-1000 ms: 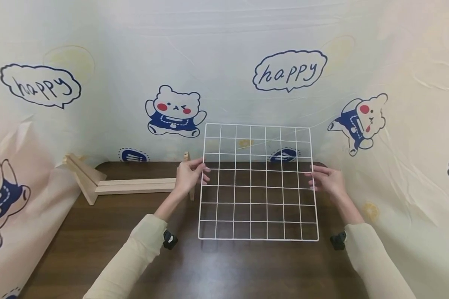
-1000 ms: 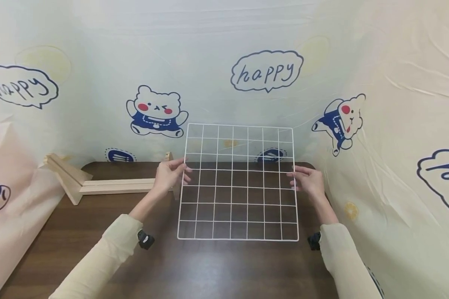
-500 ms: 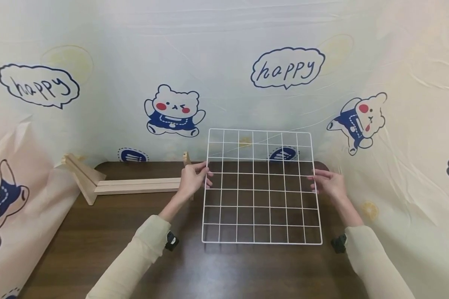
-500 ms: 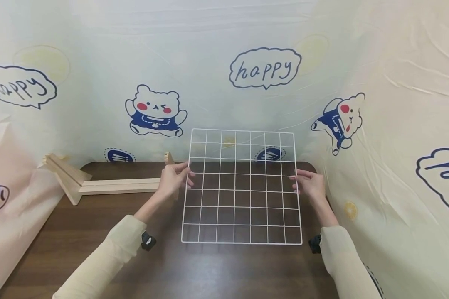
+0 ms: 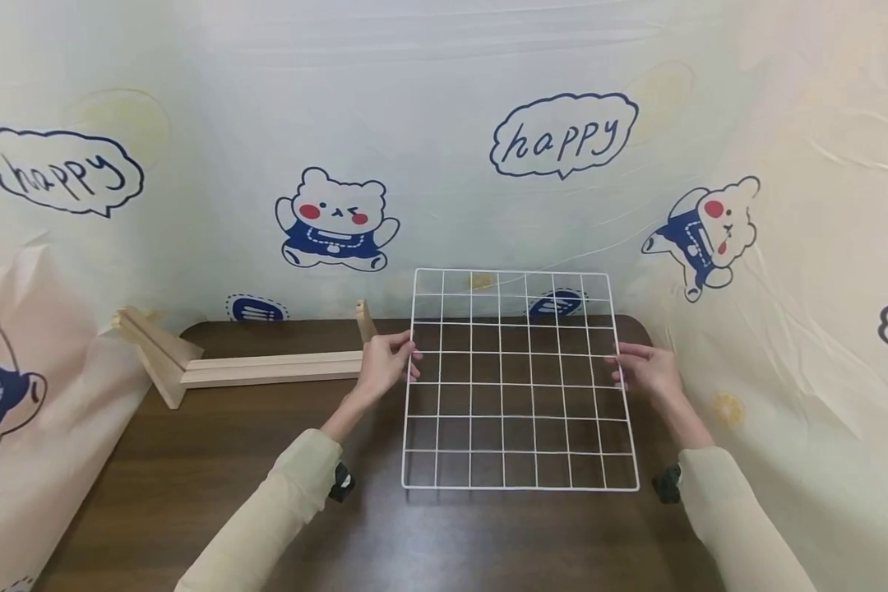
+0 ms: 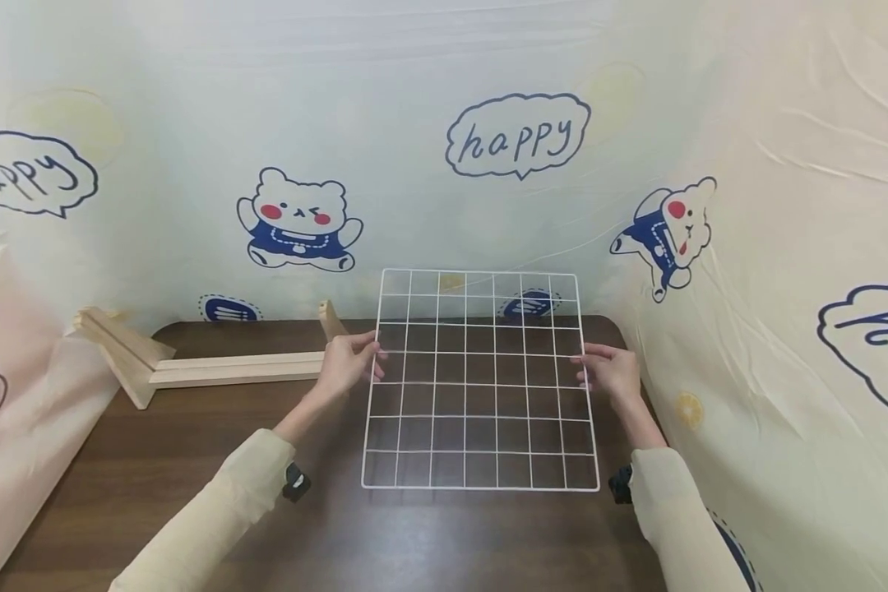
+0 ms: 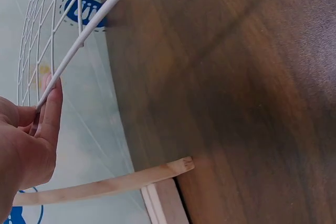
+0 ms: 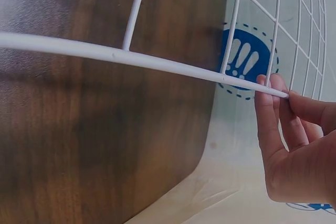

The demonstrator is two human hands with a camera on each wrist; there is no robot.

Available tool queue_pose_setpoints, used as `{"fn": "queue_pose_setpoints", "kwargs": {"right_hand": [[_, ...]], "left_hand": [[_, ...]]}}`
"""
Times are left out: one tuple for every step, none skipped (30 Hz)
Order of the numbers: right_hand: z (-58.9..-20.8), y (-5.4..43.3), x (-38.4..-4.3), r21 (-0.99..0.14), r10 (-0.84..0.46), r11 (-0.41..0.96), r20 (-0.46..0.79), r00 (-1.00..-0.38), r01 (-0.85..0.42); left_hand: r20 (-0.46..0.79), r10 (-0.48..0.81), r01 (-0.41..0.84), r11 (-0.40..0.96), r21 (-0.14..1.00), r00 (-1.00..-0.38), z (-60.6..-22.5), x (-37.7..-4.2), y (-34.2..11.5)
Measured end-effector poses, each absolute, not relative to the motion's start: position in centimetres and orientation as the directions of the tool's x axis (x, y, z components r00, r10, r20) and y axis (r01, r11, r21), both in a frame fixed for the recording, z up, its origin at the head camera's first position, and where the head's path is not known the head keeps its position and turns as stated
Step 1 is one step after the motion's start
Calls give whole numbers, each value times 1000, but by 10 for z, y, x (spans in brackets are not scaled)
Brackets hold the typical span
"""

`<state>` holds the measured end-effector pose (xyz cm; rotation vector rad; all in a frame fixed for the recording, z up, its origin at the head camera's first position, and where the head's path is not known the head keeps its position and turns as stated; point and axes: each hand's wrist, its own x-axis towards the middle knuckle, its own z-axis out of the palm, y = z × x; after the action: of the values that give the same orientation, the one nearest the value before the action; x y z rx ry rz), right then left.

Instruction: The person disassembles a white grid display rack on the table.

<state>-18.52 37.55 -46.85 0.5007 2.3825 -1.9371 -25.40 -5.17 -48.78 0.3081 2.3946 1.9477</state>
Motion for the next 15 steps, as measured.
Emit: {"fn": "queue_pose_setpoints", "kwargs": {"right_hand": [[-470, 375, -185, -946, 231, 175, -228, -946, 271], [-470, 375, -186, -943, 237, 182, -232, -943, 278], [-472, 376, -186, -941, 239, 184, -237, -942, 284], [-473, 376, -186, -939, 242, 189, -240, -940, 289], [-474, 376, -187, -936, 245, 195, -244, -938, 295], [-476, 376, -187, -934, 245, 197, -248, -937, 298], [-477, 377, -187, -932, 248, 201, -250, -936, 302], [-478, 377, -187, -929, 248, 210, -251, -935, 305], [-479, 377, -187, -927, 250, 215, -253, -935, 309], [-481, 377, -187, -925, 252, 221, -253, -934, 310], [-482, 377, -187, -925, 251, 220, -254, -934, 310], [-482, 378, -186, -924, 252, 221, -254, -934, 311], [-483, 377, -186, -923, 255, 222, -256, -932, 314], [-483, 377, -185, -922, 254, 222, -259, -932, 317], [-483, 377, -185, -923, 254, 217, -262, -931, 319]], "left_hand": [[95, 179, 130, 197, 972, -979, -490, -254, -52], [95, 179, 131, 203, 971, -979, -492, -254, -52], [95, 180, 131, 203, 970, -979, -494, -254, -52], [93, 181, 129, 203, 971, -979, -497, -254, -52], [91, 182, 128, 200, 972, -979, -499, -254, -53], [90, 183, 127, 198, 972, -979, -500, -253, -53], [90, 185, 127, 197, 972, -979, -502, -253, -53], [87, 186, 124, 199, 972, -979, -503, -253, -52], [84, 184, 121, 201, 972, -979, -505, -253, -52], [80, 183, 117, 203, 972, -980, -506, -253, -52], [74, 179, 110, 202, 973, -981, -507, -253, -51], [72, 178, 108, 201, 974, -981, -508, -253, -51], [71, 177, 107, 202, 974, -982, -510, -254, -51], [70, 173, 105, 202, 974, -982, -511, -254, -51], [73, 170, 107, 200, 974, -983, -512, -255, -51]]}}
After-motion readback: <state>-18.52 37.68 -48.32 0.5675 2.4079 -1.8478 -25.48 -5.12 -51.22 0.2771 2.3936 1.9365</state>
